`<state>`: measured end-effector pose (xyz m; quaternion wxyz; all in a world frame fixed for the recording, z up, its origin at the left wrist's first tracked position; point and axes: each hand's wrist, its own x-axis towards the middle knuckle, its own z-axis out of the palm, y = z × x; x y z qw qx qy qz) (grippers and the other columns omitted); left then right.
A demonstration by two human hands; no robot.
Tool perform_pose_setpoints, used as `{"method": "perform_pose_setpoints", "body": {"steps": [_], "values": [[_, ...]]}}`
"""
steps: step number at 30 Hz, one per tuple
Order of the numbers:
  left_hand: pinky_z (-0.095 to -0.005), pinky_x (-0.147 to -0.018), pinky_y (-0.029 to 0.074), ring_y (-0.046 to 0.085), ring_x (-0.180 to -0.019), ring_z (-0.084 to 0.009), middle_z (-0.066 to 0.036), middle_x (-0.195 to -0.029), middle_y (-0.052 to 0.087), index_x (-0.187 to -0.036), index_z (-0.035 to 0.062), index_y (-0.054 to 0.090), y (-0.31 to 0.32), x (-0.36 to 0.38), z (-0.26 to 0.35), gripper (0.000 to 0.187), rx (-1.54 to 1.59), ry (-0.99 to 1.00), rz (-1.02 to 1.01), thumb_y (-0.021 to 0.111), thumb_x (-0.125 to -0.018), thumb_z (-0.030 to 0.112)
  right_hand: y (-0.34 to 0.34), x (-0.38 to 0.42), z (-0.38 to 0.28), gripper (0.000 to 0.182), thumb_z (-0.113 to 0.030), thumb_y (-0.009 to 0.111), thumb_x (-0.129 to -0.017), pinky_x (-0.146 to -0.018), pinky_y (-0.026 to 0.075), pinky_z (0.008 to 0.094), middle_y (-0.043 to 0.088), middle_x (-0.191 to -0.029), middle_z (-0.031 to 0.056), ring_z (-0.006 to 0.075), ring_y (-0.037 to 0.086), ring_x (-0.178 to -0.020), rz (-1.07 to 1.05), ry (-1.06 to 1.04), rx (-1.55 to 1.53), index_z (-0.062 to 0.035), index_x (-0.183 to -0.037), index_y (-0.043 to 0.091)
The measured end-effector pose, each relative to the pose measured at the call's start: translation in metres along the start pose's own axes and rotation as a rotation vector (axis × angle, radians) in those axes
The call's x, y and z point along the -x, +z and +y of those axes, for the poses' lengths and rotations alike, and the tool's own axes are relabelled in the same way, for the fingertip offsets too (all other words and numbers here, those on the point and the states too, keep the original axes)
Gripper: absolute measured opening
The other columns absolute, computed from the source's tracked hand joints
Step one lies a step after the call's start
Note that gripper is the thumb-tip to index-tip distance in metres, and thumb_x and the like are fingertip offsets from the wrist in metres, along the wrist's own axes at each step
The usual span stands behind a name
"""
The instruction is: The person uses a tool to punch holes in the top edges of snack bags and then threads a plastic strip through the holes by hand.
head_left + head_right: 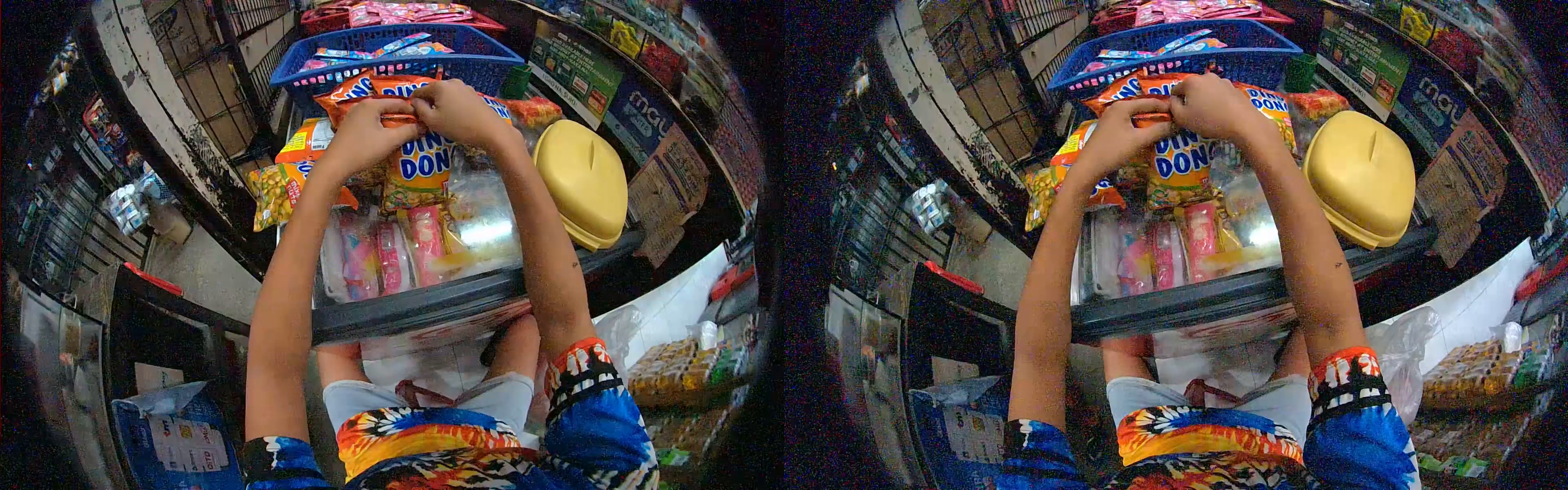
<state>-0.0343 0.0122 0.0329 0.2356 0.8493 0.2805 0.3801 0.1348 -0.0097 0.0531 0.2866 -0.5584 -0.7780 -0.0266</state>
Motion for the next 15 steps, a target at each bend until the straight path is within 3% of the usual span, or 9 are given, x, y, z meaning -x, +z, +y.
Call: {"method": "perform_pose_setpoints", "body": {"steps": [3,6,8,12,15], "values": [[-0.0322,-0.08,0.046,0.062,-0.087,-0.0234,-0.014,-0.093,0.064,-0.094,0.0013,0.065,-0.0001,0.0004,0.0006,0.037,0.007,-0.001,0.001,0.068,-0.068,0.028,-0.0001,-0.0007,0.0001,0.028,-0.022,0.049,-0.079,-0.071,0.048,0.039,0.062,-0.08,0.0202,0.0334,0.062,-0.074,-0.002,-0.011,0.02,-0.0031,-0.092,0.064],[-0.0322,-0.08,0.046,0.062,-0.087,-0.0233,-0.014,-0.093,0.064,-0.094,0.0015,0.065,0.0002,0.0002,-0.0009,0.037,-0.02,0.019,0.004,0.068,-0.068,0.028,0.001,-0.0011,0.0018,0.027,-0.025,0.048,-0.076,-0.074,0.047,0.0453,0.061,-0.08,0.0217,0.038,0.059,-0.077,0.001,-0.001,-0.032,-0.0036,-0.083,0.063],[-0.032,-0.08,0.046,0.062,-0.087,-0.0232,-0.014,-0.093,0.064,-0.094,0.0016,0.065,0.0004,0.0001,-0.0007,0.037,-0.042,0.033,0.006,0.067,-0.069,0.028,0.0012,-0.001,0.0025,0.028,-0.022,0.049,-0.079,-0.072,0.048,0.0394,0.062,-0.081,0.0201,0.0334,0.062,-0.075,-0.005,-0.012,0.009,-0.0032,-0.093,0.064],[-0.0324,-0.08,0.046,0.062,-0.087,-0.0235,-0.014,-0.093,0.064,-0.095,0.0018,0.064,0.0015,-0.0006,-0.0026,0.037,-0.026,0.029,0.013,0.068,-0.069,0.029,-0.0003,0.0003,-0.0001,0.028,-0.023,0.049,-0.079,-0.072,0.048,0.0395,0.063,-0.081,0.0201,0.033,0.062,-0.075,-0.019,0.015,0.002,-0.0031,-0.094,0.064],[-0.0329,-0.08,0.046,0.062,-0.087,-0.0238,-0.014,-0.093,0.064,-0.095,0.0019,0.064,0.002,-0.0007,-0.0031,0.038,-0.023,0.036,0.014,0.068,-0.069,0.029,0.0008,0.0008,0.0014,0.027,-0.025,0.047,-0.076,-0.073,0.047,0.0449,0.061,-0.079,0.0214,0.038,0.06,-0.076,-0.01,0.012,-0.043,-0.0039,-0.082,0.063]]}}
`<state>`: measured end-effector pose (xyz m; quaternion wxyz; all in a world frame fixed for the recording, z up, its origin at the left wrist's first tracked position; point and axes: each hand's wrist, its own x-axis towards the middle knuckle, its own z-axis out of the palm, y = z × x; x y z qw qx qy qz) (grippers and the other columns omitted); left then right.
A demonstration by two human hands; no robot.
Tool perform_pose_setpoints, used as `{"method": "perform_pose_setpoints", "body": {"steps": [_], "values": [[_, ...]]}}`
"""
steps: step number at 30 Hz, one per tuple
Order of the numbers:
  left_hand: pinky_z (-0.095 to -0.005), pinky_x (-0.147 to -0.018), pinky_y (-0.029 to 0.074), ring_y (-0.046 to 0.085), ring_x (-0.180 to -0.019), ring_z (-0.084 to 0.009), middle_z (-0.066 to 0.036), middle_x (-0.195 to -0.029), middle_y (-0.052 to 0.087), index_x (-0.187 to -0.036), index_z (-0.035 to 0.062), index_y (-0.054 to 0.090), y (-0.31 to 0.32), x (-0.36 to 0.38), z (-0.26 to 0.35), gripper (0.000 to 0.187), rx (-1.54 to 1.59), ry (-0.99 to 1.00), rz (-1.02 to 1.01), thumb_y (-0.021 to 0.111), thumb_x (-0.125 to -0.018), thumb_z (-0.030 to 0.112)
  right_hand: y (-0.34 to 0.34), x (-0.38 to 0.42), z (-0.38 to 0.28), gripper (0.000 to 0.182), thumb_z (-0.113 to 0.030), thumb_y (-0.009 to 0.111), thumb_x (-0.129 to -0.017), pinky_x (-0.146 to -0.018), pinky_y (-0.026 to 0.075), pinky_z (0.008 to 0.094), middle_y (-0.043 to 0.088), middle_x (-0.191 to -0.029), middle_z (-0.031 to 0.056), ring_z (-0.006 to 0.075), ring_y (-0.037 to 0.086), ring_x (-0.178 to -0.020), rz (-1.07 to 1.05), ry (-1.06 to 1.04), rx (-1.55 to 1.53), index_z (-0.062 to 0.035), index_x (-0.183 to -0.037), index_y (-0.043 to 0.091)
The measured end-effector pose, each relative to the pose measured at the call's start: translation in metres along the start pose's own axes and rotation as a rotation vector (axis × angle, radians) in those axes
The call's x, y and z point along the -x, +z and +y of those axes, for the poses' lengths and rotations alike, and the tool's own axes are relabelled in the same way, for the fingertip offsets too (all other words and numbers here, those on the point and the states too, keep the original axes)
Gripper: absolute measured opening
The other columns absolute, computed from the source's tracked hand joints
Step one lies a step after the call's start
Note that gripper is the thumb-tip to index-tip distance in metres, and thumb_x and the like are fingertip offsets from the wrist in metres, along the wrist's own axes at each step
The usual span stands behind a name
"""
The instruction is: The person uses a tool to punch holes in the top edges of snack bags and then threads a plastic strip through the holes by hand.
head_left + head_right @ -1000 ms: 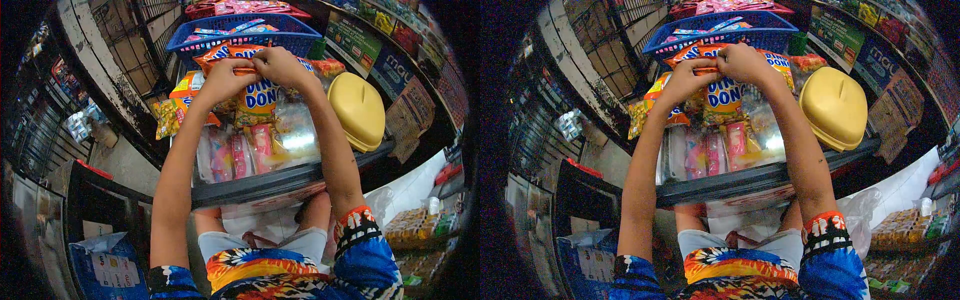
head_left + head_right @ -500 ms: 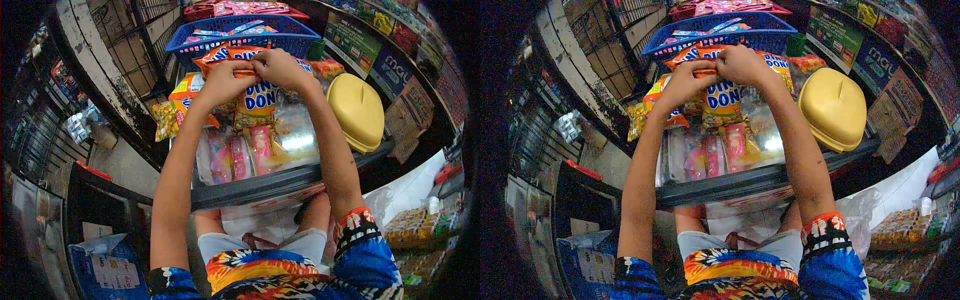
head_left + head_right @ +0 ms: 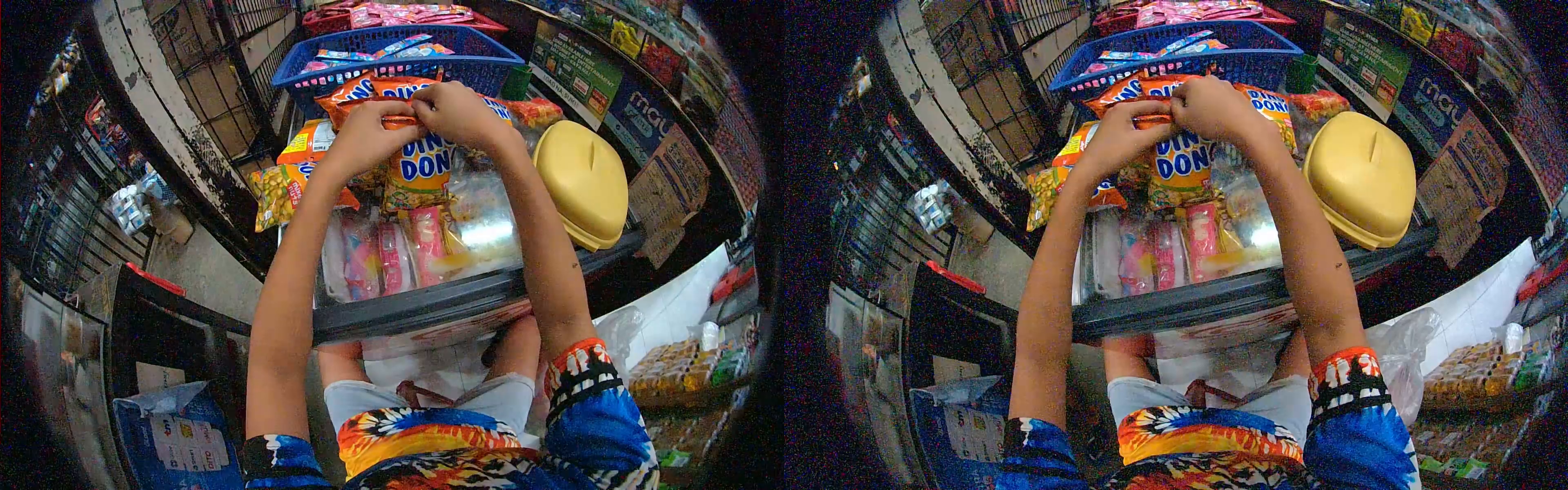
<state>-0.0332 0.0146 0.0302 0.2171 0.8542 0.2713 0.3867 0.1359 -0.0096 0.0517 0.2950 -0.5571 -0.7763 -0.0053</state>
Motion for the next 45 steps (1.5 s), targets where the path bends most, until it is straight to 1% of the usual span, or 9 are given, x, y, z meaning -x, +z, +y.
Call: {"method": "perform_pose_setpoints", "body": {"steps": [5,7,14,23,28,35,39,45], "values": [[-0.033,-0.08,0.046,0.062,-0.087,-0.0234,-0.014,-0.093,0.064,-0.094,0.0023,0.065,-0.001,0.001,0.004,0.037,-0.005,-0.023,-0.007,0.068,-0.069,0.029,-0.002,0.0,-0.001,0.028,-0.026,0.047,-0.076,-0.073,0.047,0.0448,0.061,-0.079,0.0218,0.0385,0.059,-0.075,0.0,-0.045,0.027,-0.0038,-0.081,0.063],[-0.0325,-0.079,0.046,0.062,-0.087,-0.0227,-0.014,-0.092,0.064,-0.093,0.0026,0.065,-0.001,0.001,0.005,0.036,-0.043,-0.018,0.01,0.068,-0.069,0.029,-0.003,0.001,-0.002,0.028,-0.026,0.047,-0.076,-0.073,0.047,0.0448,0.061,-0.079,0.022,0.0385,0.059,-0.075,0.002,-0.04,0.023,-0.0037,-0.081,0.063],[-0.0317,-0.078,0.047,0.062,-0.085,-0.0223,-0.014,-0.092,0.064,-0.094,0.0028,0.065,-0.002,0.001,0.006,0.034,-0.012,-0.02,-0.021,0.067,-0.07,0.027,-0.003,0.001,-0.003,0.029,-0.025,0.047,-0.077,-0.073,0.047,0.0447,0.061,-0.079,0.0225,0.0382,0.059,-0.075,-0.005,-0.037,0.042,-0.0032,-0.082,0.064],[-0.033,-0.08,0.046,0.061,-0.088,-0.0244,-0.014,-0.093,0.064,-0.095,0.0029,0.065,0.0,0.0,0.003,0.035,-0.037,0.006,0.003,0.066,-0.069,0.027,-0.003,0.0,-0.003,0.029,-0.026,0.047,-0.077,-0.072,0.047,0.0451,0.061,-0.078,0.0222,0.0379,0.06,-0.075,-0.025,-0.007,0.074,-0.0033,-0.081,0.064],[-0.0326,-0.079,0.046,0.062,-0.086,-0.0242,-0.015,-0.091,0.064,-0.093,0.0022,0.065,-0.001,0.002,0.005,0.035,0.01,-0.033,-0.003,0.066,-0.068,0.027,0.001,-0.001,0.0,0.028,-0.026,0.047,-0.076,-0.073,0.047,0.045,0.061,-0.079,0.022,0.0379,0.059,-0.075,-0.013,-0.023,0.03,-0.0037,-0.081,0.064],[-0.031,-0.076,0.047,0.063,-0.084,-0.0221,-0.014,-0.088,0.064,-0.092,0.0015,0.064,-0.001,0.003,0.009,0.032,0.043,-0.021,-0.013,0.065,-0.07,0.025,-0.002,0.0,-0.002,0.029,-0.026,0.047,-0.077,-0.074,0.047,0.045,0.061,-0.081,0.0222,0.0376,0.059,-0.078,-0.036,0.002,0.033,-0.004,-0.083,0.064],[-0.0313,-0.076,0.047,0.063,-0.083,-0.022,-0.014,-0.088,0.064,-0.092,0.0019,0.064,-0.002,0.003,0.01,0.032,0.0,-0.023,-0.009,0.065,-0.07,0.025,0.001,-0.001,0.001,0.029,-0.026,0.047,-0.077,-0.074,0.047,0.045,0.061,-0.082,0.0222,0.0374,0.059,-0.078,-0.026,-0.011,0.034,-0.0043,-0.085,0.064],[-0.0324,-0.076,0.047,0.063,-0.083,-0.0233,-0.015,-0.089,0.064,-0.093,0.0021,0.064,-0.001,0.002,0.008,0.034,-0.03,-0.026,0.002,0.066,-0.069,0.027,-0.001,0.0,-0.001,0.029,-0.027,0.047,-0.077,-0.074,0.047,0.0449,0.061,-0.08,0.0212,0.0374,0.059,-0.076,-0.008,-0.045,0.061,-0.0039,-0.082,0.063]]}}
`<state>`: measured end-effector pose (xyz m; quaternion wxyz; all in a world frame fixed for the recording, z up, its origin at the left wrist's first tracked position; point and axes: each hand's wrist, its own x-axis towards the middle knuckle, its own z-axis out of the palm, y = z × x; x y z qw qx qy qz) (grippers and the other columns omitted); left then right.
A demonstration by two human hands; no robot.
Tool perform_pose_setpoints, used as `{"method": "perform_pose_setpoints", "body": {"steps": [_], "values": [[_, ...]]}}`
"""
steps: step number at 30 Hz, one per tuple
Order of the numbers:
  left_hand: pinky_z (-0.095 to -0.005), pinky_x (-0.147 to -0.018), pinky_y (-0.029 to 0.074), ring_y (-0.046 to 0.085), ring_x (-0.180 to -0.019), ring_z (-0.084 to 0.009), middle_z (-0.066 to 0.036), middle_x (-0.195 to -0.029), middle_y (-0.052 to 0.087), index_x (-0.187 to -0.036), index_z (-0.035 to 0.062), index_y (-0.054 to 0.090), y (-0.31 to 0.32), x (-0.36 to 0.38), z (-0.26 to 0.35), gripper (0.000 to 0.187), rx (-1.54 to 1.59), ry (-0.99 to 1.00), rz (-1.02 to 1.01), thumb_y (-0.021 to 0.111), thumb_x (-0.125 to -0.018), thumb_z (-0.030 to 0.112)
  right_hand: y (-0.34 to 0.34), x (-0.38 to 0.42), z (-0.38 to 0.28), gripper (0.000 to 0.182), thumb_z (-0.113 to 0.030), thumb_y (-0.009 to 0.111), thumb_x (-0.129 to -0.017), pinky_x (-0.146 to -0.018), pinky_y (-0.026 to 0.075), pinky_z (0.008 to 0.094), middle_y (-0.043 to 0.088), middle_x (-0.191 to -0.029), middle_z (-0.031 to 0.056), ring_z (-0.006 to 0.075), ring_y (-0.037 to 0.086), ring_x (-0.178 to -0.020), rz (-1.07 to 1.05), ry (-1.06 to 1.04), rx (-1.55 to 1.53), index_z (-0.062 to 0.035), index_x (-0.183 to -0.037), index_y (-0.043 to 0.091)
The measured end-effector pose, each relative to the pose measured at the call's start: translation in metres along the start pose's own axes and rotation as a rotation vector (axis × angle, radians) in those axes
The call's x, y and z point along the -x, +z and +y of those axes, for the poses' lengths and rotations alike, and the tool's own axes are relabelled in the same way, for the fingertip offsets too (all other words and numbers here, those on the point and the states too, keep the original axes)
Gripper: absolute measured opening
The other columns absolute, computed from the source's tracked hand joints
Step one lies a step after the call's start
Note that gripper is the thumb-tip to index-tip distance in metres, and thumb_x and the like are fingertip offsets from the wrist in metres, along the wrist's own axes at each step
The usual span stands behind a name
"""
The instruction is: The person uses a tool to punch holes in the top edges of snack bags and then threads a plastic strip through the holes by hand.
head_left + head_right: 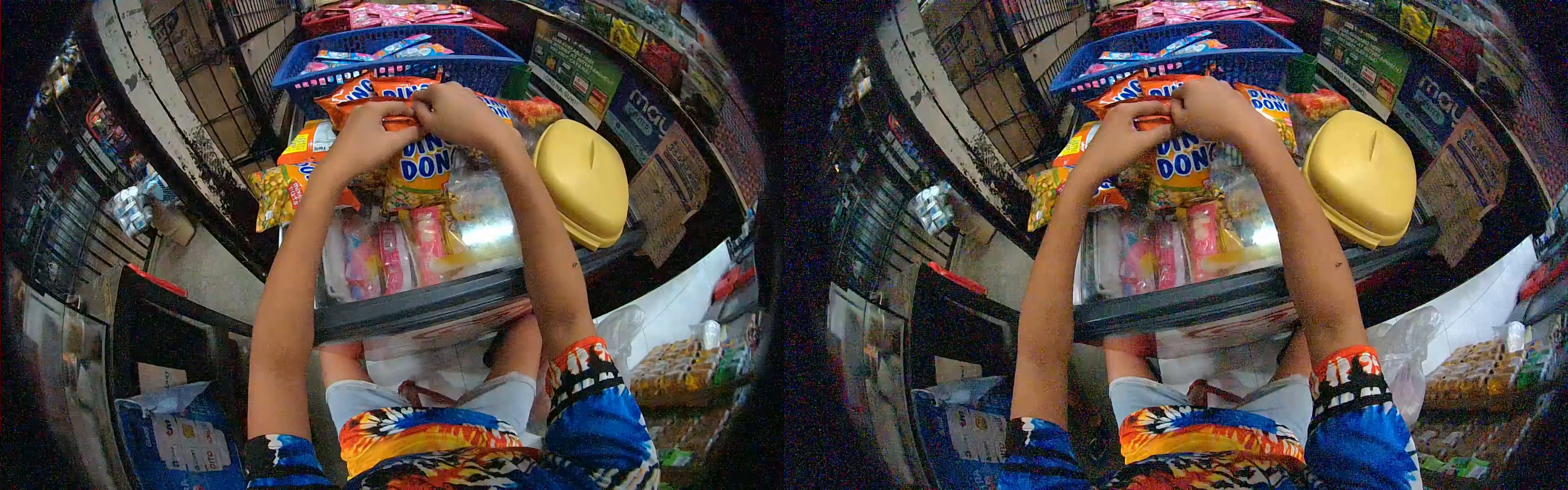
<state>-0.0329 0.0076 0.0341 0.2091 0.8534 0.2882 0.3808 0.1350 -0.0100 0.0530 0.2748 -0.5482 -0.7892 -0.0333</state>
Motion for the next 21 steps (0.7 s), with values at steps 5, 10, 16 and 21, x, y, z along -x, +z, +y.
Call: {"method": "perform_pose_setpoints", "body": {"steps": [5,10,16,21], "values": [[-0.0303,-0.081,0.045,0.06,-0.088,-0.018,-0.011,-0.096,0.064,-0.099,0.0011,0.063,-0.003,0.0007,0.0048,0.034,-0.078,-0.009,-0.045,0.064,-0.073,0.022,-0.0025,0.0006,-0.002,0.025,-0.021,0.049,-0.08,-0.068,0.046,0.0425,0.06,-0.078,0.0219,0.0371,0.059,-0.073,-0.042,0.006,-0.003,-0.0039,-0.09,0.064],[-0.0296,-0.082,0.045,0.06,-0.089,-0.018,-0.011,-0.095,0.064,-0.1,0.002,0.063,-0.0032,-0.0002,0.0026,0.033,-0.018,-0.019,-0.078,0.063,-0.073,0.022,-0.0024,0.0009,-0.0032,0.024,-0.021,0.049,-0.08,-0.067,0.046,0.0431,0.06,-0.078,0.0227,0.0379,0.059,-0.073,-0.033,0.004,0.0,-0.0033,-0.088,0.063],[-0.0298,-0.082,0.045,0.061,-0.089,-0.0185,-0.011,-0.096,0.064,-0.099,0.0019,0.063,-0.002,-0.0005,0.001,0.032,-0.019,-0.018,-0.073,0.062,-0.074,0.021,-0.0015,0.0012,-0.0026,0.024,-0.021,0.049,-0.08,-0.067,0.046,0.0436,0.06,-0.078,0.0232,0.0387,0.058,-0.073,-0.008,-0.014,0.005,-0.0029,-0.086,0.063],[-0.03,-0.082,0.045,0.061,-0.089,-0.0194,-0.012,-0.096,0.064,-0.099,0.0021,0.063,-0.002,0.0002,0.0031,0.032,-0.011,-0.021,-0.077,0.062,-0.074,0.021,-0.0013,0.001,-0.0019,0.025,-0.022,0.049,-0.08,-0.068,0.046,0.0435,0.06,-0.078,0.0232,0.0385,0.058,-0.074,-0.035,0.012,-0.005,-0.0027,-0.086,0.063]]}}
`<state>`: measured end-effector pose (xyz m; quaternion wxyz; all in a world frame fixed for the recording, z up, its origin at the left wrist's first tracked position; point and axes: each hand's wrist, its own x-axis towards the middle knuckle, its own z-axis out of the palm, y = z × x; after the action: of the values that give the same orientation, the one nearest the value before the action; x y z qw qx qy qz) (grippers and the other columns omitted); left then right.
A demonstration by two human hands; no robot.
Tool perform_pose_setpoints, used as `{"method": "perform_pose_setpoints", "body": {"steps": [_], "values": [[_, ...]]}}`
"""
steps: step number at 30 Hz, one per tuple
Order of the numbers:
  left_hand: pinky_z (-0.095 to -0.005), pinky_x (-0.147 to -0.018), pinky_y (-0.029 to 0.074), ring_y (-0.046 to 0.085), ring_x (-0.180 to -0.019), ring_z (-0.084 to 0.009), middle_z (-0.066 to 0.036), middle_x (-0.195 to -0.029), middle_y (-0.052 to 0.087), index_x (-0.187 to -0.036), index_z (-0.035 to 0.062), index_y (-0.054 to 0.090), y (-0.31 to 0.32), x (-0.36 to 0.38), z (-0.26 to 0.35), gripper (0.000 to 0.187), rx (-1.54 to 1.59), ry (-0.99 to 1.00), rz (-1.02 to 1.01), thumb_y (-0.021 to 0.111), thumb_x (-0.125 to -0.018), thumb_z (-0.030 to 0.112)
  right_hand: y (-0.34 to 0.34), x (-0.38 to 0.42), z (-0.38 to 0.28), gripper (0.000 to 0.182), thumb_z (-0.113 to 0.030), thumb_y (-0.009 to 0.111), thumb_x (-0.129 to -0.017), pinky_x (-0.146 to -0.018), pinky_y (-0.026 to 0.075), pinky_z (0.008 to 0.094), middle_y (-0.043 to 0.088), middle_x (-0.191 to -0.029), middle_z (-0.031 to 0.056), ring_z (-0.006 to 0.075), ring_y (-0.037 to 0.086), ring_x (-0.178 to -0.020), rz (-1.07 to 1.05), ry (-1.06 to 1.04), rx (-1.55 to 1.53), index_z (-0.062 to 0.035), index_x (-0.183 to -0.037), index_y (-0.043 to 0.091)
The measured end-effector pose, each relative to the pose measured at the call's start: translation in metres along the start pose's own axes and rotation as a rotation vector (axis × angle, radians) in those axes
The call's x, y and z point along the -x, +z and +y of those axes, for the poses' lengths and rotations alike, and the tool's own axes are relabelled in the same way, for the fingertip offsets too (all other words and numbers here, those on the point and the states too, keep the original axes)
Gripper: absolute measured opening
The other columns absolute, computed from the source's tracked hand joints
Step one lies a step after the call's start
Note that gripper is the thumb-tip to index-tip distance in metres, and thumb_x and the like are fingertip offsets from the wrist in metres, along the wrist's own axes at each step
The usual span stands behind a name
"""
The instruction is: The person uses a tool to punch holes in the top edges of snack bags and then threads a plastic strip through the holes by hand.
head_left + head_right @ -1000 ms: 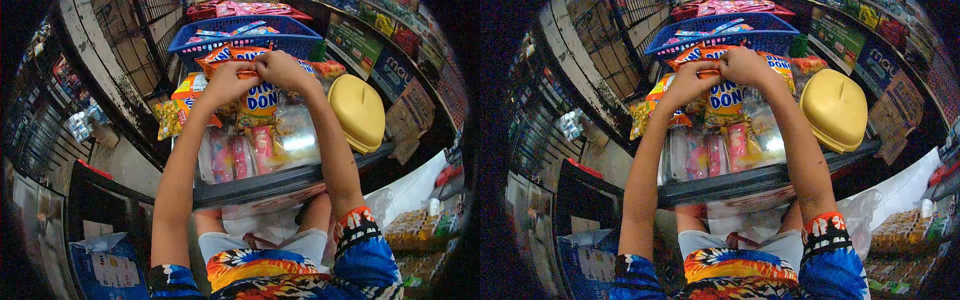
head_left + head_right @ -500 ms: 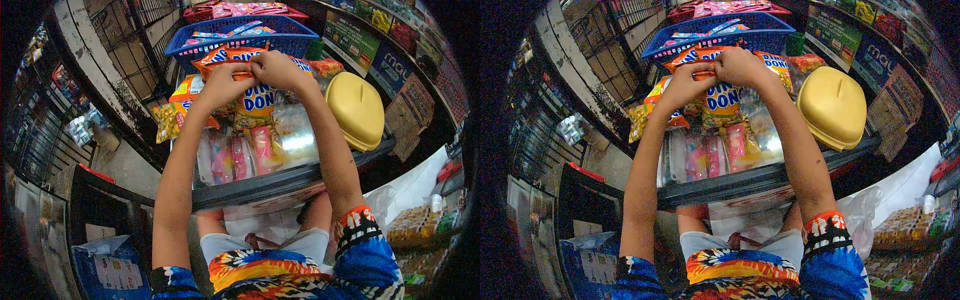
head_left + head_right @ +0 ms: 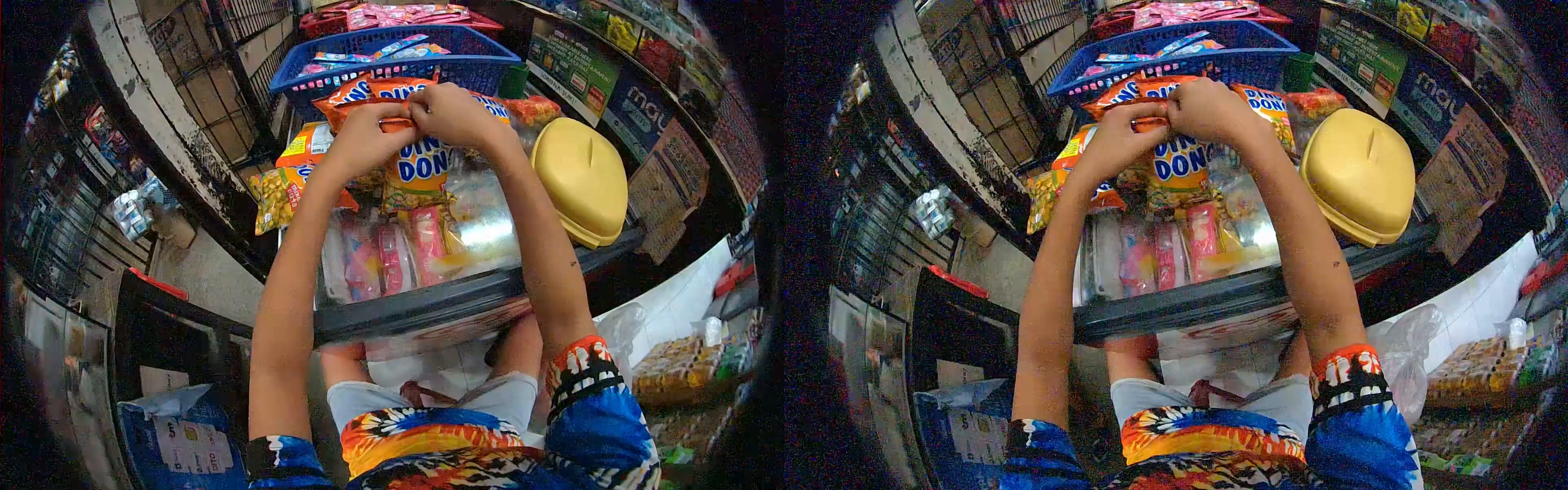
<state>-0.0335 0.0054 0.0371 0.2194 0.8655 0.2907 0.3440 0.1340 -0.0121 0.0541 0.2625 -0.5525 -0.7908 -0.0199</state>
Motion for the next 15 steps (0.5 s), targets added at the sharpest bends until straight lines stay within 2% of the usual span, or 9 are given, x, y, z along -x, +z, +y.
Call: {"method": "perform_pose_setpoints", "body": {"steps": [8,10,15], "values": [[-0.0302,-0.079,0.046,0.061,-0.088,-0.0188,-0.012,-0.095,0.064,-0.099,0.0016,0.062,-0.0014,0.0004,0.0029,0.033,-0.03,-0.012,0.002,0.062,-0.074,0.023,-0.0007,0.0,-0.0014,0.025,-0.021,0.049,-0.079,-0.068,0.046,0.0429,0.06,-0.079,0.0228,0.0383,0.058,-0.073,0.014,-0.005,0.015,-0.0034,-0.088,0.064],[-0.0318,-0.075,0.047,0.063,-0.081,-0.0241,-0.016,-0.087,0.065,-0.094,0.0002,0.064,0.0005,0.0007,0.0011,0.035,0.024,0.016,0.049,0.063,-0.07,0.026,0.0021,-0.0009,0.0016,0.025,-0.021,0.049,-0.078,-0.068,0.046,0.0432,0.06,-0.078,0.0229,0.0385,0.058,-0.073,0.031,-0.028,0.009,-0.0027,-0.086,0.063],[-0.0322,-0.075,0.047,0.063,-0.082,-0.0239,-0.016,-0.088,0.064,-0.094,0.0004,0.064,0.0019,0.0002,-0.0026,0.035,0.024,0.022,0.055,0.063,-0.07,0.026,0.0018,-0.0016,0.0022,0.024,-0.02,0.048,-0.078,-0.067,0.045,0.0436,0.059,-0.076,0.023,0.0388,0.058,-0.071,0.03,-0.046,0.006,-0.0014,-0.083,0.062]]}}
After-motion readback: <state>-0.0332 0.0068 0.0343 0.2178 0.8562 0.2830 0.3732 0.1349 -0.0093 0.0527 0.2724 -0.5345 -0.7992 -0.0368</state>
